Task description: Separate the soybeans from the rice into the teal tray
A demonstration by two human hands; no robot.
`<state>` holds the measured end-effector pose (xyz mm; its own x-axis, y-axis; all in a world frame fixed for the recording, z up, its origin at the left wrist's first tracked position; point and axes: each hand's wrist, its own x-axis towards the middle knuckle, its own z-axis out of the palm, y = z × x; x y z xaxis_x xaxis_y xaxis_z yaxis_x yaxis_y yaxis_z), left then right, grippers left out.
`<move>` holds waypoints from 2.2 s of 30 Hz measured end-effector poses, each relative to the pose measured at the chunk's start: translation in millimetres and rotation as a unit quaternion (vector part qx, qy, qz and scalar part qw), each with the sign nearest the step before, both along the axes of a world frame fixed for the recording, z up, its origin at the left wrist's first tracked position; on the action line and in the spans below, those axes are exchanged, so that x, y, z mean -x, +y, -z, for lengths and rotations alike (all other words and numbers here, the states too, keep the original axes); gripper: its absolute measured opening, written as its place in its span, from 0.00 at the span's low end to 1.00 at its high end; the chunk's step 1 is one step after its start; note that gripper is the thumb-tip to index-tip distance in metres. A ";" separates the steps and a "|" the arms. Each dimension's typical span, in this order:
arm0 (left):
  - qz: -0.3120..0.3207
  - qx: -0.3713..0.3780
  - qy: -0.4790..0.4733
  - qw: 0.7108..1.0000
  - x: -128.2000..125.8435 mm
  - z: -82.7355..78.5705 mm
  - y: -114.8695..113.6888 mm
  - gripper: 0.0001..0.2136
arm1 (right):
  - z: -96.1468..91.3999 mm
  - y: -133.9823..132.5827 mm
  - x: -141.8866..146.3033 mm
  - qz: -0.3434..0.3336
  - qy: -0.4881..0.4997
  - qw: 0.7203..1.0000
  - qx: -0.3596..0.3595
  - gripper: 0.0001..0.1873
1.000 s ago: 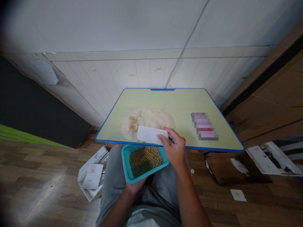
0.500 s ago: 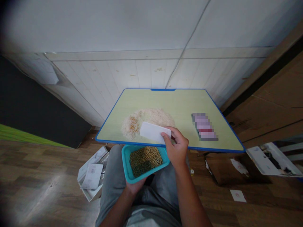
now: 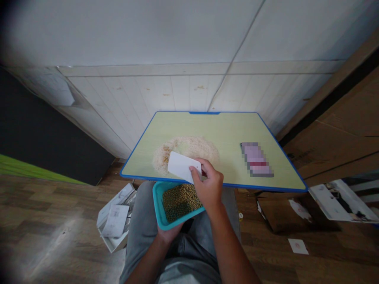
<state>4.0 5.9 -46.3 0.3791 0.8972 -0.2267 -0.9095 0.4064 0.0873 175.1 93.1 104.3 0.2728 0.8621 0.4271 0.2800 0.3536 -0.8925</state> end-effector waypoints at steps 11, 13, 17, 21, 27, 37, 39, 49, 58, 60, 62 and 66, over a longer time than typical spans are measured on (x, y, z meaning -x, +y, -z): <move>-0.013 0.007 0.013 1.000 3.1 10.4 -4.3 0.28 | 8.6 8.8 -13.0 0.099 0.002 0.995 0.000 0.11; -0.013 0.010 0.013 1.000 3.8 12.6 -4.7 0.28 | 9.5 13.3 -17.2 0.114 0.001 0.994 0.000 0.11; -0.014 0.009 0.019 1.000 4.2 11.0 -5.4 0.27 | 9.4 23.6 -24.4 0.134 0.012 0.991 0.002 0.13; -0.016 0.001 0.020 1.000 2.8 3.8 -4.3 0.27 | 1.7 34.5 -25.3 0.117 0.029 0.993 -0.006 0.13; -0.009 -0.025 0.020 0.999 5.0 7.1 -2.5 0.30 | -12.8 67.4 -16.8 0.036 0.039 0.998 -0.038 0.11; -0.003 -0.036 0.025 0.999 8.5 19.7 -4.3 0.32 | 2.8 82.6 -14.2 -0.071 0.003 0.995 -0.076 0.07; -0.002 -0.035 0.025 0.999 8.0 19.7 -4.0 0.33 | 1.3 82.5 -13.6 -0.085 0.000 0.993 -0.081 0.06; -0.005 -0.002 0.033 0.999 5.1 17.5 -1.7 0.35 | -2.3 80.7 -11.0 -0.098 0.002 0.992 -0.075 0.06; -0.001 -0.010 0.032 0.999 6.8 27.6 -0.7 0.32 | -4.7 78.4 -12.9 -0.112 -0.007 0.991 -0.076 0.07; 0.004 -0.020 0.026 0.999 7.2 26.2 -0.9 0.32 | -4.9 77.5 -13.1 -0.118 -0.011 0.990 -0.078 0.08; 0.003 -0.023 0.026 0.999 6.8 23.0 -1.3 0.32 | -4.6 76.9 -13.4 -0.124 -0.010 0.989 -0.080 0.08; -0.015 -0.021 0.029 0.999 4.8 15.5 -2.1 0.34 | -4.0 76.3 -14.6 -0.128 -0.008 0.988 -0.088 0.08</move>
<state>-0.8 3.7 -61.8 0.3395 0.9170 -0.2094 -0.9138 0.3743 0.1576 189.7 169.4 108.3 0.0473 0.8143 0.5785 0.1738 0.5636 -0.8075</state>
